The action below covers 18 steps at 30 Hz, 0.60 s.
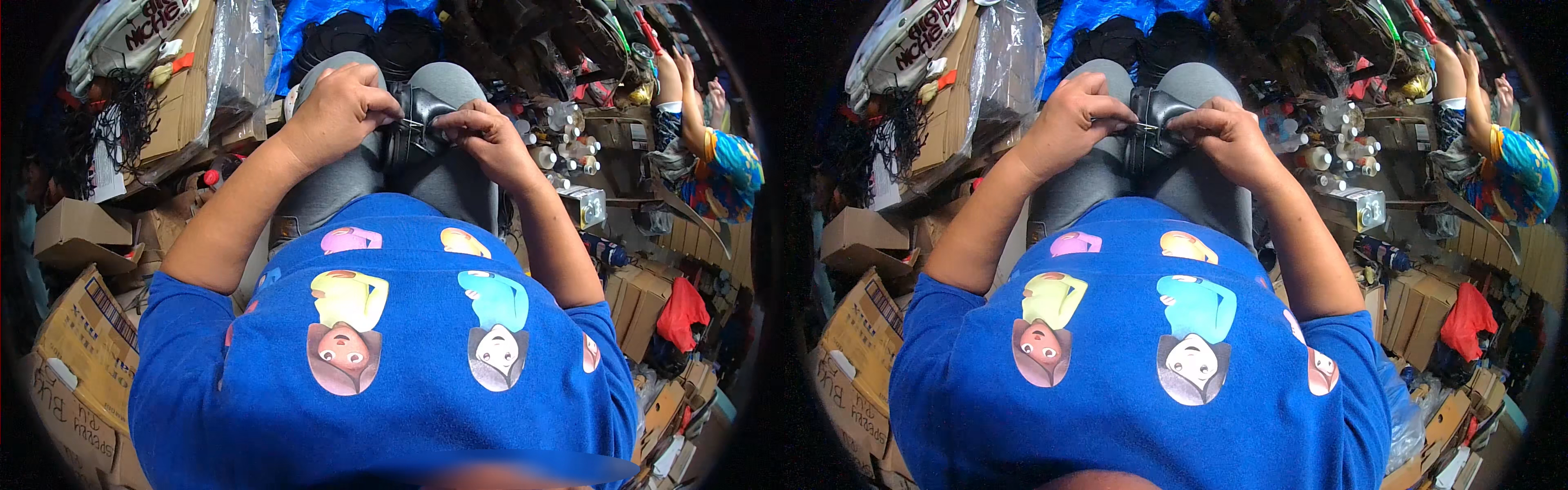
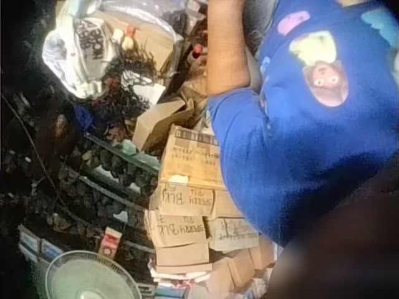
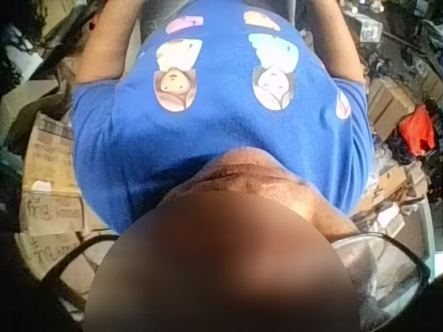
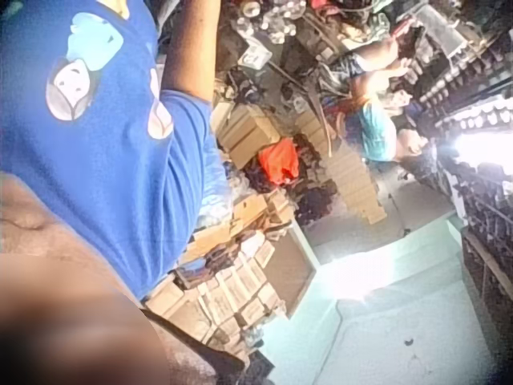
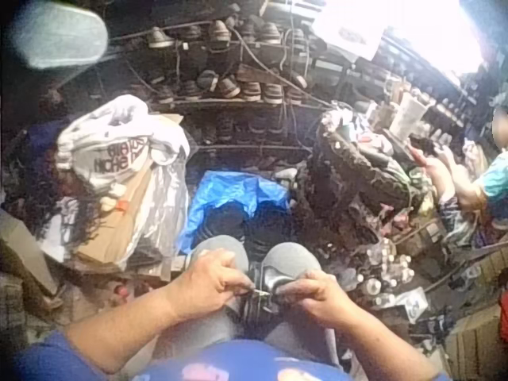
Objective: Manually sewing or stitching leather components of a shoe.
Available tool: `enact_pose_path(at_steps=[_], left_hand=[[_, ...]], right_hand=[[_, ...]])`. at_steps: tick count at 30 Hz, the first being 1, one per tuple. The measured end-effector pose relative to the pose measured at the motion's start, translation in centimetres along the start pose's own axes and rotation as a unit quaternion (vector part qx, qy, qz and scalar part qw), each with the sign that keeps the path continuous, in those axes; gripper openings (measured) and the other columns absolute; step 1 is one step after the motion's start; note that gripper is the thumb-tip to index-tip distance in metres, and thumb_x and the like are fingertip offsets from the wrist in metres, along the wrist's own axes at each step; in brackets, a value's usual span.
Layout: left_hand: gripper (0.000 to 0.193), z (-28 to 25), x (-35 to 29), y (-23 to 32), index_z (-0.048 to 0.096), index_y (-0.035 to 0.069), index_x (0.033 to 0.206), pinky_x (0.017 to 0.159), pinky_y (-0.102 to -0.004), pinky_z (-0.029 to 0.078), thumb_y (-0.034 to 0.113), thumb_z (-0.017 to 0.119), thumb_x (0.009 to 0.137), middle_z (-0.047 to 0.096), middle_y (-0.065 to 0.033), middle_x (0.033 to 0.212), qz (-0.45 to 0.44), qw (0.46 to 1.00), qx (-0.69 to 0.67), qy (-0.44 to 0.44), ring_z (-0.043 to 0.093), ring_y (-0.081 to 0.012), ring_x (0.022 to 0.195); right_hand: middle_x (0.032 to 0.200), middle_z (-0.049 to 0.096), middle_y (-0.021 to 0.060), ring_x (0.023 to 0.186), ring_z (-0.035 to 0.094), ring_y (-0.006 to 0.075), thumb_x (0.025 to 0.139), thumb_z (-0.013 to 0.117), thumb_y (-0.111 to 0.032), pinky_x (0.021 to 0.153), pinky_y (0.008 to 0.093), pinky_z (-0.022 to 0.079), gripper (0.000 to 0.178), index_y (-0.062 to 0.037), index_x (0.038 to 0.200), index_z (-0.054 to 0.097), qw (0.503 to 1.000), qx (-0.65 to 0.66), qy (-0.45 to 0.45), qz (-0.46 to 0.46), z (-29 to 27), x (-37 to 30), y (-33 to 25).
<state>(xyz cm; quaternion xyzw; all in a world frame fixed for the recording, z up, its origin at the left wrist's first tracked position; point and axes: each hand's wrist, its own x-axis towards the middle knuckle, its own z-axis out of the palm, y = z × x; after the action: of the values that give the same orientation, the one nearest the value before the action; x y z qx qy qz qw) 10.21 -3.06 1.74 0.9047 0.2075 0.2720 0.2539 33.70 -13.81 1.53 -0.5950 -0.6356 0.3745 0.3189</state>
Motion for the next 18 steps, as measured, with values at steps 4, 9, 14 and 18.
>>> enact_pose_path(at_steps=[4, 9, 14, 18], left_hand=[[0.019, -0.01, -0.02, -0.13, 0.073, 0.014, 0.085, 0.064, -0.0351, 0.042, 0.006, 0.075, 0.068, 0.048, -0.0044, 0.071, 0.009, 1.0, 0.007, 0.001, 0.051, -0.022, 0.068], [0.017, -0.01, -0.02, -0.24, 0.073, 0.014, 0.084, 0.065, -0.0349, 0.041, 0.006, 0.075, 0.069, 0.049, -0.0033, 0.071, 0.014, 1.0, 0.019, -0.001, 0.052, -0.0217, 0.071], [0.016, 0.35, -0.24, 0.27, 0.073, 0.015, 0.087, 0.075, -0.035, 0.038, 0.01, 0.074, 0.071, 0.05, -0.0011, 0.071, 0.009, 1.0, 0.021, -0.017, 0.053, -0.0204, 0.075], [0.018, 0.34, -0.48, 0.14, 0.073, 0.016, 0.09, 0.079, -0.0352, 0.036, 0.01, 0.072, 0.073, 0.052, -0.0006, 0.073, -0.002, 0.999, -0.008, -0.037, 0.054, -0.0194, 0.076]], right_hand=[[0.081, 0.061, 0.0042, 0.08, 0.061, 0.0154, 0.069, 0.055, 0.008, 0.077, 0.0267, 0.049, 0.041, -0.012, 0.099, 0.074, 1.0, -0.004, 0.0, 0.004, 0.06, -0.03, 0.06], [0.082, 0.053, 0.0007, 0.083, 0.052, 0.0116, 0.071, 0.051, 0.01, 0.079, 0.0233, 0.042, 0.039, -0.0062, 0.1, 0.071, 0.999, 0.02, -0.019, 0.019, 0.04, -0.1, 0.1], [0.081, 0.054, 0.0002, 0.083, 0.052, 0.011, 0.074, 0.055, 0.008, 0.079, 0.0231, 0.041, 0.036, -0.0066, 0.102, 0.072, 0.999, 0.022, -0.021, 0.022, 0.03, -0.06, 0.2], [0.084, 0.058, 0.0012, 0.084, 0.053, 0.0118, 0.079, 0.063, 0.001, 0.078, 0.0246, 0.043, 0.027, -0.0074, 0.103, 0.072, 1.0, -0.008, -0.018, 0.001, 0.07, -0.09, 0.49]])
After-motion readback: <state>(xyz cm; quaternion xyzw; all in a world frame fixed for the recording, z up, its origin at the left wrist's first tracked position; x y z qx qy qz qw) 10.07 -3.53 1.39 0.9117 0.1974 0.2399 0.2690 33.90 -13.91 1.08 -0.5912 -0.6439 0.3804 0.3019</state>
